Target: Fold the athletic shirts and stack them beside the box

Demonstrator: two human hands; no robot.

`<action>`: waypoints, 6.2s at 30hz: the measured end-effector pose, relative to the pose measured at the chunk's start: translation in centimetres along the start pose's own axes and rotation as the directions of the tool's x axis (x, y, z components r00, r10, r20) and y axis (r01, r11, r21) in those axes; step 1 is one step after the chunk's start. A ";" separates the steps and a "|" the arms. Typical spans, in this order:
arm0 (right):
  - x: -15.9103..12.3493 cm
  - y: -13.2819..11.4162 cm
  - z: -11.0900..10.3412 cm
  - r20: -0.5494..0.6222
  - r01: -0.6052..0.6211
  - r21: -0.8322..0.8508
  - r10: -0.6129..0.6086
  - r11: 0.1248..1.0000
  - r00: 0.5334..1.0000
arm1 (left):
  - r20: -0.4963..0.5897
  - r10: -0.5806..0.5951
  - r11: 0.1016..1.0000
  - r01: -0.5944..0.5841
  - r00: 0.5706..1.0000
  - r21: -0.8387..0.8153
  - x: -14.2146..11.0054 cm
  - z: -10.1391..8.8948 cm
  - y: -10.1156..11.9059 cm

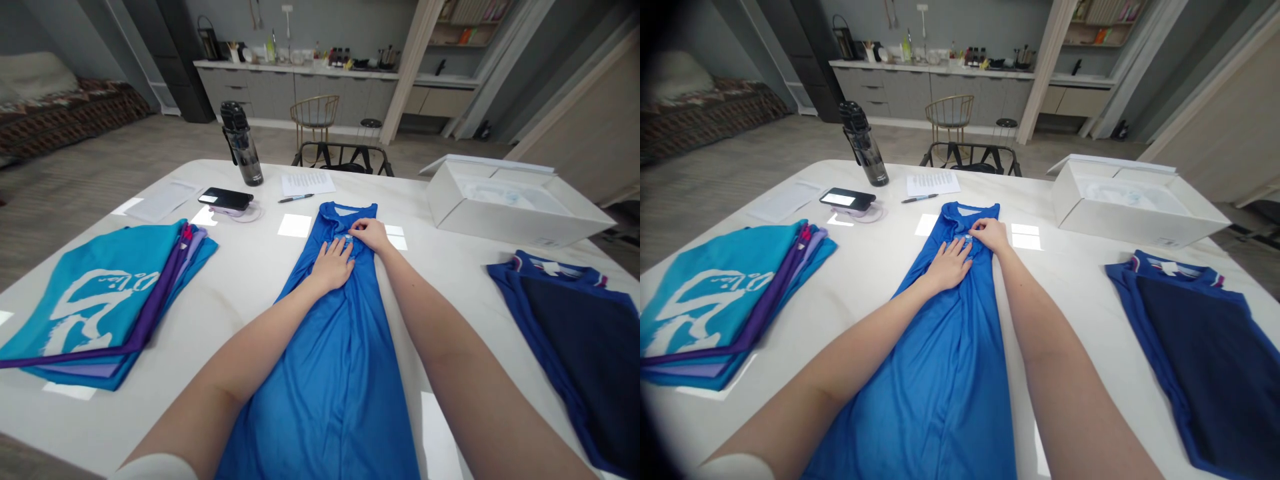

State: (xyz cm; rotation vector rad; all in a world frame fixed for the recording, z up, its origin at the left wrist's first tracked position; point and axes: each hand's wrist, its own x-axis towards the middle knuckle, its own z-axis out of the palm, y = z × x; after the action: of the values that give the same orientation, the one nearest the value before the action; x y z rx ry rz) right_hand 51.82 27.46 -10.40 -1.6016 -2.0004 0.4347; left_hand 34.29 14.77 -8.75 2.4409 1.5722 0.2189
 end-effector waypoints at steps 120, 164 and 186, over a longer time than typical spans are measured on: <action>-30.3 -15.2 -2.8 0.332 0.617 -0.246 -0.533 0.747 0.778 | 0.097 -0.156 0.985 0.148 0.983 0.086 -31.2 -5.0 5.9; -40.3 -13.5 -5.6 0.323 0.585 -0.089 -0.532 0.807 0.783 | -0.053 0.666 0.719 -0.659 0.744 -0.219 -32.1 -1.8 0.9; -44.7 -15.4 -6.2 0.397 0.538 -0.023 -0.486 0.843 0.778 | 0.036 0.553 0.833 -0.552 0.832 -0.043 -34.4 -2.1 6.3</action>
State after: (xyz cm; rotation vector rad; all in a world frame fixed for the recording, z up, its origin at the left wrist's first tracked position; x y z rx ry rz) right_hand 49.98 -20.01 -6.06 -1.0080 -2.7018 0.4175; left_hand 25.08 -18.88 -5.07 2.7914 0.7890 0.2739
